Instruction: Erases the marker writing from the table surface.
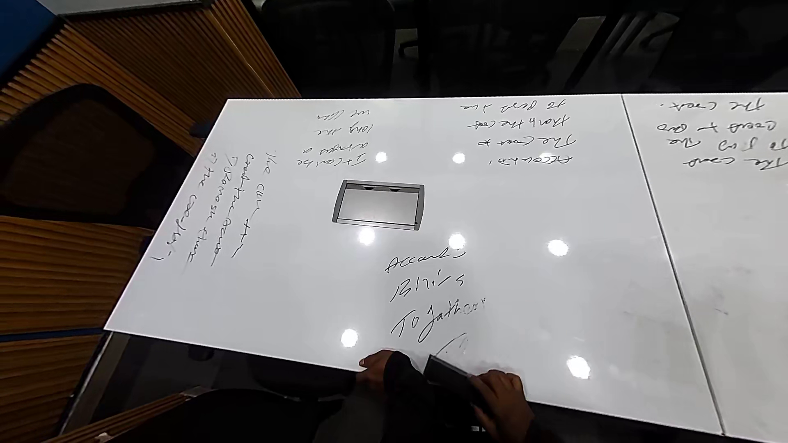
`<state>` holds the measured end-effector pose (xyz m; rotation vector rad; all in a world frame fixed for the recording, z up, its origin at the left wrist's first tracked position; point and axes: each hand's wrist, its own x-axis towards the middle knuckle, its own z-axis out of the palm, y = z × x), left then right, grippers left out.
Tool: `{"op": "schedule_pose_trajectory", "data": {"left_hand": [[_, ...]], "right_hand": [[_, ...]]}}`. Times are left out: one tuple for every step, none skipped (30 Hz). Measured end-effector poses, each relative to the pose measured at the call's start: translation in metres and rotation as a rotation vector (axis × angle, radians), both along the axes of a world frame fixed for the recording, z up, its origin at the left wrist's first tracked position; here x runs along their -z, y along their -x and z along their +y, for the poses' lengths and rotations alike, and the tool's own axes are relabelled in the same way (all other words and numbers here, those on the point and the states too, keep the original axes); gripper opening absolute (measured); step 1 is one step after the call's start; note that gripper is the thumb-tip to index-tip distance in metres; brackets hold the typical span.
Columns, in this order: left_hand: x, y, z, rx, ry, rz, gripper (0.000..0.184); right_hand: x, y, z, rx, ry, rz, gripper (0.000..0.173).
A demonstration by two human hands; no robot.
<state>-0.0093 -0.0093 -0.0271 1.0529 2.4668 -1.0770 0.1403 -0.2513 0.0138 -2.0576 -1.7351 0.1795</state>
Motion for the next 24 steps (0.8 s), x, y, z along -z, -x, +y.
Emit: {"op": "schedule_pose_trajectory", "data": {"left_hand": [[0.0, -0.001, -0.001, -0.052, -0.071, -0.024, 0.081], [0.002, 0.001, -0.003, -0.04, -0.103, -0.039, 0.077], [0.002, 0.003, -0.004, -0.048, -0.146, -0.071, 0.071], [0.001, 0.003, -0.004, -0.132, -0.22, -0.137, 0.07], [0.004, 0.005, -0.003, -0.142, -0.205, -0.158, 0.072], [0.009, 0.007, -0.002, -0.075, -0.125, -0.129, 0.075], [0.012, 0.006, -0.001, -0.07, -0.107, -0.112, 0.08], [0.013, 0.005, -0.001, -0.138, -0.166, -0.117, 0.083], [0.01, 0.002, -0.001, -0.231, -0.263, -0.138, 0.084], [0.007, 0.0, -0.002, -0.333, -0.397, -0.167, 0.083], [0.009, 0.0, -0.003, -0.402, -0.51, -0.184, 0.085], [0.011, -0.001, -0.003, -0.447, -0.594, -0.198, 0.085], [0.014, 0.0, -0.003, -0.447, -0.596, -0.198, 0.086], [0.015, 0.001, -0.002, -0.393, -0.51, -0.176, 0.086], [0.016, 0.003, -0.002, -0.3, -0.377, -0.146, 0.086], [0.017, 0.004, -0.001, -0.192, -0.241, -0.111, 0.085], [0.016, 0.003, 0.0, -0.091, -0.13, -0.075, 0.084], [0.017, 0.003, 0.0, -0.06, -0.095, -0.055, 0.082], [0.018, 0.002, 0.0, -0.046, -0.089, -0.039, 0.077], [0.018, 0.002, 0.0, -0.041, -0.071, -0.037, 0.074], [0.018, 0.002, 0.002, -0.021, -0.021, -0.034, 0.072], [0.019, 0.003, 0.003, 0.061, 0.075, -0.006, 0.069], [0.02, 0.005, 0.003, 0.196, 0.201, 0.032, 0.063], [0.022, 0.011, 0.0, 0.404, 0.345, 0.092, 0.052]], "right_hand": [[-0.001, -0.01, 0.003, 0.032, -0.015, -0.013, 0.049], [-0.002, -0.022, 0.007, 0.083, -0.032, -0.028, 0.049], [-0.002, -0.036, 0.011, 0.145, -0.044, -0.037, 0.049], [-0.003, -0.052, 0.013, 0.211, -0.049, -0.053, 0.049], [-0.005, -0.069, 0.015, 0.282, -0.053, -0.075, 0.05], [-0.007, -0.085, 0.017, 0.36, -0.052, -0.099, 0.052], [-0.008, -0.1, 0.017, 0.437, -0.038, -0.111, 0.055], [-0.009, -0.113, 0.017, 0.51, -0.014, -0.121, 0.058], [-0.009, -0.124, 0.017, 0.578, 0.007, -0.121, 0.062], [-0.009, -0.131, 0.017, 0.634, 0.023, -0.113, 0.065], [-0.008, -0.134, 0.017, 0.675, 0.032, -0.103, 0.068], [-0.008, -0.134, 0.018, 0.692, 0.029, -0.095, 0.069], [-0.007, -0.129, 0.019, 0.687, 0.014, -0.088, 0.069], [-0.005, -0.122, 0.02, 0.666, -0.006, -0.086, 0.069], [-0.004, -0.111, 0.021, 0.629, -0.023, -0.087, 0.068], [-0.003, -0.099, 0.022, 0.58, -0.037, -0.078, 0.066], [-0.003, -0.085, 0.022, 0.521, -0.052, -0.064, 0.064], [-0.001, -0.07, 0.021, 0.457, -0.057, -0.049, 0.061], [-0.001, -0.055, 0.019, 0.39, -0.055, -0.034, 0.059], [-0.001, -0.041, 0.018, 0.32, -0.046, -0.011, 0.057], [-0.002, -0.027, 0.016, 0.249, -0.032, 0.011, 0.056], [-0.004, -0.015, 0.014, 0.179, -0.016, 0.034, 0.056], [-0.007, -0.006, 0.012, 0.109, 0.002, 0.052, 0.055], [-0.008, 0.001, 0.01, 0.049, 0.023, 0.053, 0.055]]}}
